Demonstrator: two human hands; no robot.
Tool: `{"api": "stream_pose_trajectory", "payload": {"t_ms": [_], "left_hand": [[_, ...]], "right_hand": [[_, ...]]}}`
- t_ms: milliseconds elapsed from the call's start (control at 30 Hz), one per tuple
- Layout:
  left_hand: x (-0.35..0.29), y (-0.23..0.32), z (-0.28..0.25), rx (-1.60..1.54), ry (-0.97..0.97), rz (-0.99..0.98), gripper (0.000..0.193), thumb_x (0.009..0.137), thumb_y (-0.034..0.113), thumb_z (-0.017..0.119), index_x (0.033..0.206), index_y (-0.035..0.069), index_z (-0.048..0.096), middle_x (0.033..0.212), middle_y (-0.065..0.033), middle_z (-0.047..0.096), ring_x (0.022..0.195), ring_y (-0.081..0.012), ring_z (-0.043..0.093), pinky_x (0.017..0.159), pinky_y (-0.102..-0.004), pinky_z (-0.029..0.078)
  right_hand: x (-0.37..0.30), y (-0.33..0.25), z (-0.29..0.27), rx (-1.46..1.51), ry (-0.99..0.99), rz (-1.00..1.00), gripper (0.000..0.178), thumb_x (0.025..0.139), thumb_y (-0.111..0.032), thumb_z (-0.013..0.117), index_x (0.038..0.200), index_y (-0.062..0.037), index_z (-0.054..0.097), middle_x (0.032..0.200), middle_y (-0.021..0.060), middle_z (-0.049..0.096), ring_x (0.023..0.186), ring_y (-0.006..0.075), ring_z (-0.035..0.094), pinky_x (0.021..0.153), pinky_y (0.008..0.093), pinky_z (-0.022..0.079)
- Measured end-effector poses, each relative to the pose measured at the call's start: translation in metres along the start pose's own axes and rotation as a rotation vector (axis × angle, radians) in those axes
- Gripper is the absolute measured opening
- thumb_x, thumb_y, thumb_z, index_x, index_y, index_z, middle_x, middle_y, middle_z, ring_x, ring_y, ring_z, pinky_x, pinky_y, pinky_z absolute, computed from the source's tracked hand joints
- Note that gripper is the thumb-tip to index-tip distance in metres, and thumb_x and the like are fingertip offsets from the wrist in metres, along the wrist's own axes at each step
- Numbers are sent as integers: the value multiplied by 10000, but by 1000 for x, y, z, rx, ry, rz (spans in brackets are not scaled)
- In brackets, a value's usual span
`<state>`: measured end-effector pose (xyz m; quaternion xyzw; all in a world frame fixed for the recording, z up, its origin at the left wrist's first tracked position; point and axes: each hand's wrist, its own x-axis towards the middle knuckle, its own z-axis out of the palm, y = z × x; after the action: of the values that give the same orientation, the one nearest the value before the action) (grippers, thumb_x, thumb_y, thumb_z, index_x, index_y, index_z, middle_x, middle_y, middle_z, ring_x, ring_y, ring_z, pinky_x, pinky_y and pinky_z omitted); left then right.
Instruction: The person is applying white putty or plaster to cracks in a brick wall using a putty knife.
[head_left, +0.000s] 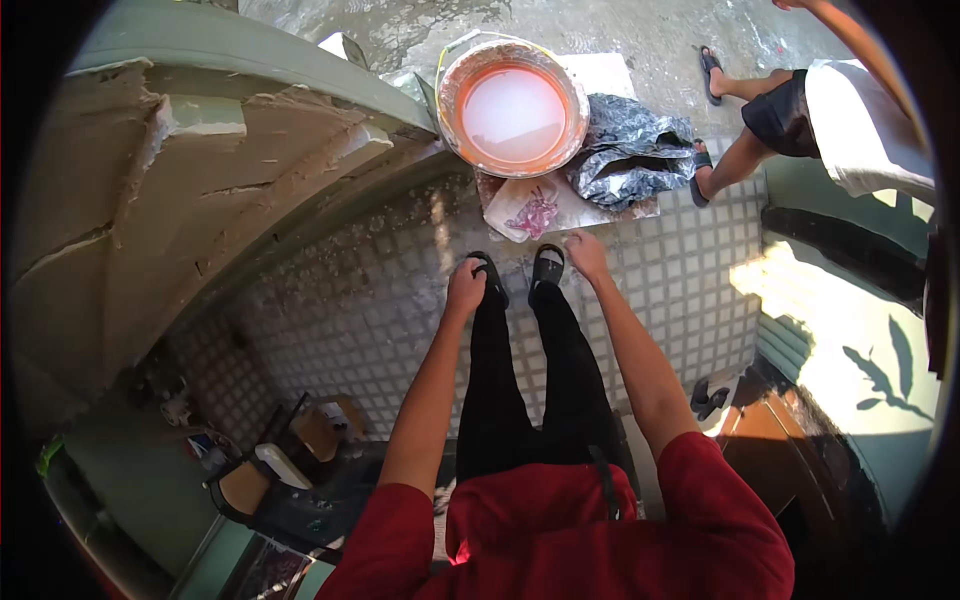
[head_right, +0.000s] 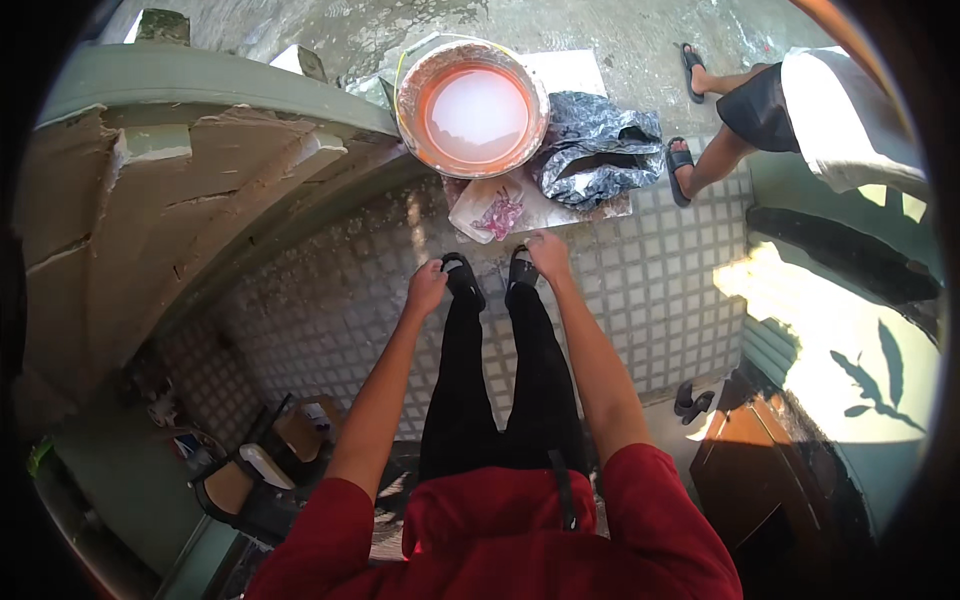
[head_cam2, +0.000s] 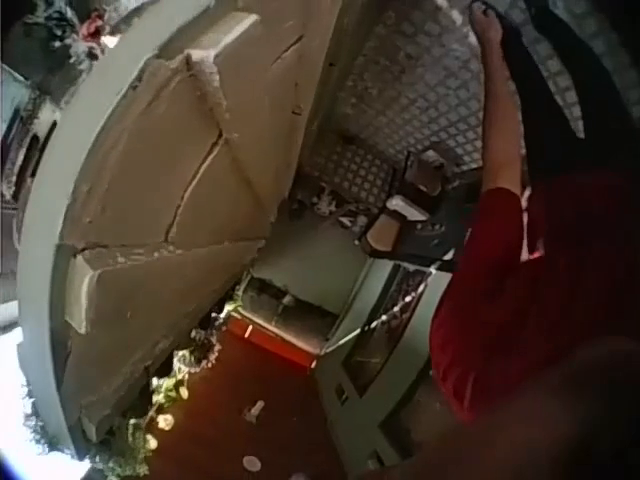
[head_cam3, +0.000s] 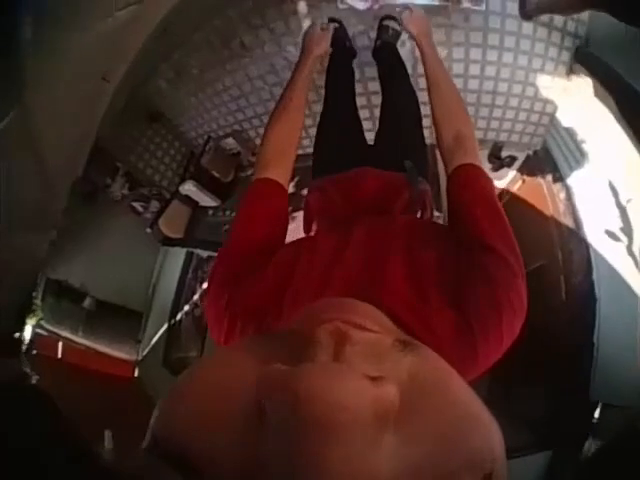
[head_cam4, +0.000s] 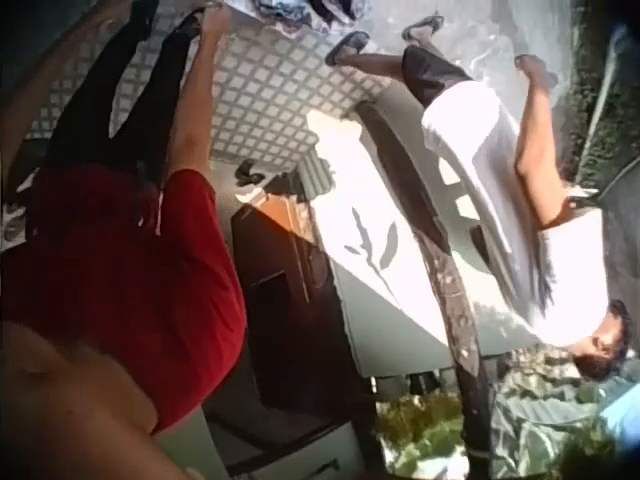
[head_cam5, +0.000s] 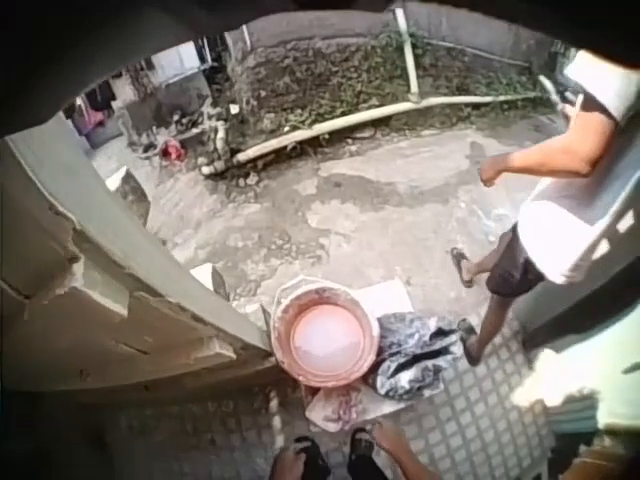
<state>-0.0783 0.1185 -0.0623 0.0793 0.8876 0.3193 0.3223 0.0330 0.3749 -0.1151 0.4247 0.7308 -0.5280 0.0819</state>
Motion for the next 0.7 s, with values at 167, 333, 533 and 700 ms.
{"api": "stream_pose_trajectory", "payload": {"t_ms": [167, 333, 533, 700], "left_hand": [[79, 34, 45, -60, 147, 141, 382, 817, 139, 598, 1161, -26, 578, 1128, -226, 608, 1113, -385, 556, 962, -429, 430], [125, 1, 35, -23, 58, 58, 351, 819, 146, 600, 1126, -21, 571, 1064, -254, 625, 1042, -420, 580, 906, -454, 449], [120, 18, 54, -77, -17, -13, 289, 818, 215, 627, 977, -13, 550, 975, -263, 630, 973, -440, 590, 832, -470, 452], [103, 10, 47, -115, -29, -78, 368, 832, 332, 644, 893, -5, 511, 826, -206, 597, 814, -375, 591, 745, -429, 448]], "right_hand": [[23, 34, 62, -82, 155, 33, 367, 800, -224, 604, 1079, 13, 636, 787, 142, 671, 590, 215, 644, 584, 345, 530], [20, -13, 96, 22, 110, 143, 352, 775, -220, 587, 1036, 12, 627, 900, 261, 661, 890, 424, 639, 816, 476, 484], [20, -1, 74, 68, 170, 84, 243, 793, -126, 562, 986, 5, 628, 827, 239, 658, 779, 392, 652, 721, 451, 492], [-2, -18, 59, 203, 161, -4, 212, 794, -105, 561, 962, 10, 621, 771, 227, 644, 721, 369, 648, 677, 432, 486]]}}
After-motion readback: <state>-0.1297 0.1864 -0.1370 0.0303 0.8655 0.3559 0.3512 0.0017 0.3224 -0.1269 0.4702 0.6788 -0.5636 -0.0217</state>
